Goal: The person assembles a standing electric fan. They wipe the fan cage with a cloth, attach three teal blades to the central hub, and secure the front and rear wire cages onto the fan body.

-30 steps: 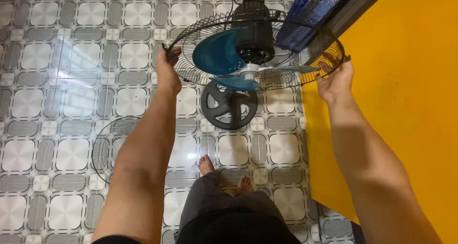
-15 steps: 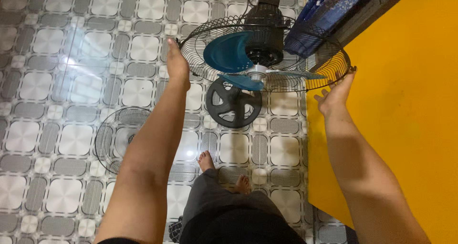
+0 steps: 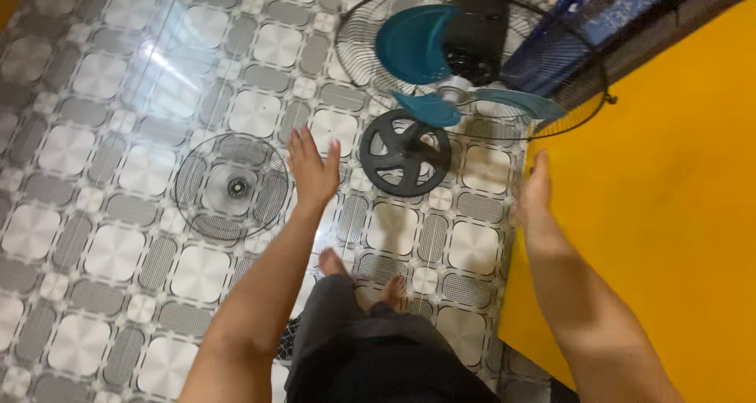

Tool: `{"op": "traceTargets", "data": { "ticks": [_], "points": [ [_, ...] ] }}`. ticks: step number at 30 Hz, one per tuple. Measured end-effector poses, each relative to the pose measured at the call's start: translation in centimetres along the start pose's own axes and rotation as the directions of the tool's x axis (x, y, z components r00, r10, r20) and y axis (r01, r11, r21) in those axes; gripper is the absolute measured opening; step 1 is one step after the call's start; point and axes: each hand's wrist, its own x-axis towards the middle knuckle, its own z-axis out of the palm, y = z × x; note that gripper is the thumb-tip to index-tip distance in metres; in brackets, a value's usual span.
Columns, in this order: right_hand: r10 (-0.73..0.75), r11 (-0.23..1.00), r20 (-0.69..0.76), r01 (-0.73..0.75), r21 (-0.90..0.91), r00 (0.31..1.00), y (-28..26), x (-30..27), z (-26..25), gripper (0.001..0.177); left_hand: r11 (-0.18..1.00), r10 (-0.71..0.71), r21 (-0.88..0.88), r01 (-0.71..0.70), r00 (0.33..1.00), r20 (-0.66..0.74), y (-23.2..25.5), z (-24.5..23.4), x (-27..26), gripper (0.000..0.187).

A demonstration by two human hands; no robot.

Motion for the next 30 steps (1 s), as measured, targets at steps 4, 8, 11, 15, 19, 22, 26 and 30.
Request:
{"op": "traceTargets", "data": {
  "ticks": [4, 8, 11, 15, 19, 22, 26, 30],
  "points": [
    [-0.253, 0.884, 0.158, 0.294, -0.364, 0.955, 4.1, -3.3, 3.0, 0.076, 0.987, 0.042, 0.154, -0.051, 0.997, 0.058, -1.8, -4.2, -7.0, 0.094],
    [-0.359, 0.558, 0.392, 0.532, -0.637, 0.847, 5.1, -11.5, 7.8, 0.077, 0.970, -0.007, 0.243, -0.026, 0.991, 0.133, -3.4, -9.6, -12.3, 0.097],
    [-0.390, 0.451, 0.525, 0.654, -0.608, 0.757, 5.0, -17.4, 12.2, 0.078, 0.952, -0.061, 0.307, 0.008, 0.985, 0.163, -5.1, -13.0, -14.4, 0.099],
    [-0.381, 0.275, 0.699, 0.796, -0.540, 0.605, 5.0, -24.6, 18.6, 0.084, 0.920, -0.114, 0.389, 0.043, 0.980, 0.161, -8.6, -18.1, -17.2, 0.100],
    [-0.356, 0.186, 0.815, 0.889, -0.419, 0.458, 6.2, -31.4, 24.8, 0.083, 0.908, -0.167, 0.408, 0.101, 0.977, 0.129, -13.0, -24.1, -20.4, 0.101],
    [-0.343, 0.102, 0.861, 0.926, -0.364, 0.377, 7.8, -36.1, 28.8, 0.084, 0.883, -0.222, 0.448, 0.143, 0.967, 0.129, -16.1, -28.3, -22.2, 0.104],
    [-0.273, 0.027, 0.897, 0.935, -0.354, 0.348, 9.6, -40.7, 32.3, 0.082, 0.869, -0.256, 0.469, 0.159, 0.955, 0.152, -19.2, -33.0, -23.1, 0.103],
    [-0.219, 0.032, 0.914, 0.939, -0.343, 0.341, 10.9, -42.8, 33.9, 0.077, 0.851, -0.296, 0.496, 0.172, 0.938, 0.181, -20.8, -35.0, -23.2, 0.103]
  ]
}}
